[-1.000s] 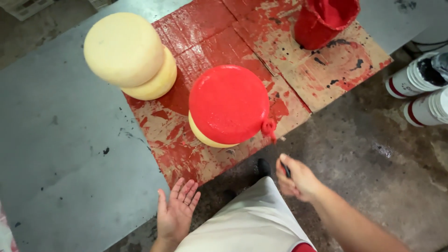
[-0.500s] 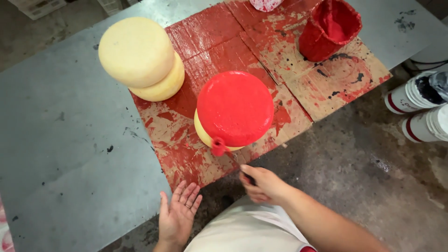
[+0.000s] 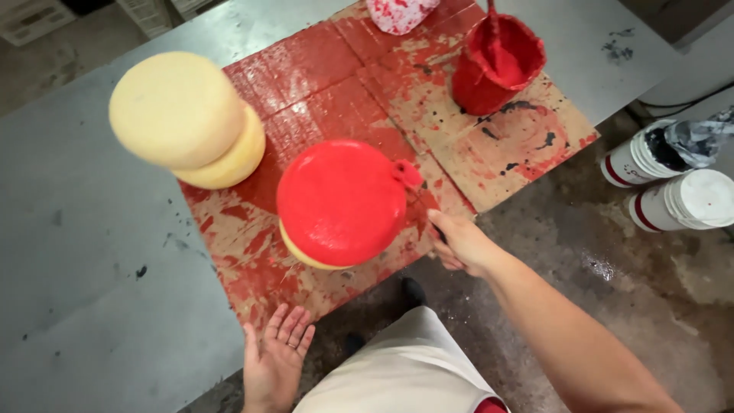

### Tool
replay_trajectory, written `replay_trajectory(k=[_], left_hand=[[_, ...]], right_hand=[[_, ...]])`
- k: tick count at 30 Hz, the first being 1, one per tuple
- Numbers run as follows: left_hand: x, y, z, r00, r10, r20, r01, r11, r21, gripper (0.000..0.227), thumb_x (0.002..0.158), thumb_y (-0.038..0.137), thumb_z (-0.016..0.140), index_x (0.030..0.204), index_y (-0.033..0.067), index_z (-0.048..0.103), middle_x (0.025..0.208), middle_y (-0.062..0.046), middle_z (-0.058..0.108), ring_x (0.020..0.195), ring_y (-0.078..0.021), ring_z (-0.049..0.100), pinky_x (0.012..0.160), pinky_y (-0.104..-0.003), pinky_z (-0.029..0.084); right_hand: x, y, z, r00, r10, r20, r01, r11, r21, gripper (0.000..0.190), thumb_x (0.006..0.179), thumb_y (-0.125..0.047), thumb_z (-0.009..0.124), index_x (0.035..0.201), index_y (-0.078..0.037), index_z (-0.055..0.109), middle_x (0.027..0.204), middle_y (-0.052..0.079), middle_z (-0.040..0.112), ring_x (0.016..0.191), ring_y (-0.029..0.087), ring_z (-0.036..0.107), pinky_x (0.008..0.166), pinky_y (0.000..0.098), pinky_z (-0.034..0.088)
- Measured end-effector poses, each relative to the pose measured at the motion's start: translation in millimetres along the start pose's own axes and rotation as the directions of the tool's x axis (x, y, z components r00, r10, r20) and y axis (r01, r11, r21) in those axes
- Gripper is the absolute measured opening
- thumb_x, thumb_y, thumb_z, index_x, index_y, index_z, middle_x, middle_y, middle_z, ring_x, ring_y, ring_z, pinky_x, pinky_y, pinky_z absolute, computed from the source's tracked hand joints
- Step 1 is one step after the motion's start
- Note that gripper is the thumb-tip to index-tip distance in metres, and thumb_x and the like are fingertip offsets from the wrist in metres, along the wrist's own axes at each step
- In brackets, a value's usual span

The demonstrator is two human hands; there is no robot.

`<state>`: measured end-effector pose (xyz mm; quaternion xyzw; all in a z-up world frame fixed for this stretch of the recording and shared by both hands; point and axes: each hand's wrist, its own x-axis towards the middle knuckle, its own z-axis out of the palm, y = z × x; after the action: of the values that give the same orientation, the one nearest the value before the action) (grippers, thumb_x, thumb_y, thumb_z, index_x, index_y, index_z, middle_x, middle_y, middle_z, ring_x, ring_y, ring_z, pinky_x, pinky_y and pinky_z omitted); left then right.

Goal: Applying a protective red wax coating to cheese wheels using a brush and placing them into a crate for storage.

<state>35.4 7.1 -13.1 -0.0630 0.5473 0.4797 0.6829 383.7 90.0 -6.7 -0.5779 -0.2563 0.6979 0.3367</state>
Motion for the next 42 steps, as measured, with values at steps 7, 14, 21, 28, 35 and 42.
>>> replay_trajectory(k=[7,14,21,28,35,42], left_hand=[[16,-28,38,0.999,-0.002,-0.055,0.006,0.998,0.059,0.089,0.096,0.068,0.024,0.152,0.0013,0.041,0.152,-0.024,0.047,0.142,-0.0371,0.045,0.121,-0.05,0.033],[30,-50,69,0.982,0.085,-0.168,-0.076,0.995,0.062,0.1,0.087,0.078,0.025,0.153,0.0043,0.039,0.15,-0.022,0.046,0.143,-0.037,0.044,0.121,-0.053,0.032],[68,-76,-13,0.963,0.185,-0.195,-0.189,0.982,-0.006,0.094,0.087,0.092,0.044,0.13,0.0088,0.057,0.119,-0.014,0.057,0.126,-0.0404,0.056,0.113,-0.06,0.041],[10,-83,66,0.88,0.157,-0.449,-0.123,0.987,0.104,0.108,0.078,0.085,0.023,0.152,0.0093,0.041,0.162,-0.012,0.044,0.149,-0.0332,0.041,0.123,-0.052,0.03],[-3,-99,54,0.873,0.199,-0.446,-0.18,0.98,0.084,0.108,0.083,0.087,0.022,0.154,0.008,0.039,0.155,-0.019,0.044,0.148,-0.0347,0.04,0.123,-0.053,0.028],[4,-107,76,0.893,0.164,-0.418,-0.161,0.986,0.043,0.104,0.086,0.084,0.022,0.151,0.0053,0.041,0.152,-0.023,0.045,0.145,-0.0373,0.042,0.122,-0.053,0.03]], right_hand=[[50,-16,-18,0.993,0.087,-0.085,-0.103,0.973,-0.205,0.044,0.103,-0.044,0.046,0.07,-0.015,0.051,0.052,0.001,0.036,0.044,0.014,0.024,0.037,0.0284,0.015],[19,54,-69,0.901,0.165,0.4,-0.204,0.977,0.057,0.05,0.109,-0.041,0.037,0.073,-0.007,0.043,0.044,0.003,0.026,0.036,0.016,0.023,0.039,0.0309,0.021],[85,52,-98,0.717,0.121,0.686,-0.236,0.969,0.076,0.05,0.11,-0.04,0.036,0.075,-0.006,0.046,0.044,0.005,0.032,0.031,0.015,0.025,0.033,0.0289,0.019],[174,-83,-71,0.644,0.289,0.708,0.003,0.925,-0.38,0.06,0.109,-0.043,0.029,0.063,-0.009,0.047,0.042,0.006,0.041,0.034,0.019,0.041,0.044,0.0327,0.042],[202,-144,-39,0.548,0.329,0.769,0.088,0.892,-0.444,0.059,0.108,-0.037,0.034,0.056,-0.011,0.036,0.041,0.005,0.03,0.035,0.019,0.027,0.046,0.035,0.031],[169,-17,-107,0.585,0.316,0.747,-0.23,0.948,-0.221,0.054,0.107,-0.042,0.035,0.069,-0.005,0.046,0.039,0.008,0.035,0.029,0.017,0.029,0.035,0.0337,0.028]])
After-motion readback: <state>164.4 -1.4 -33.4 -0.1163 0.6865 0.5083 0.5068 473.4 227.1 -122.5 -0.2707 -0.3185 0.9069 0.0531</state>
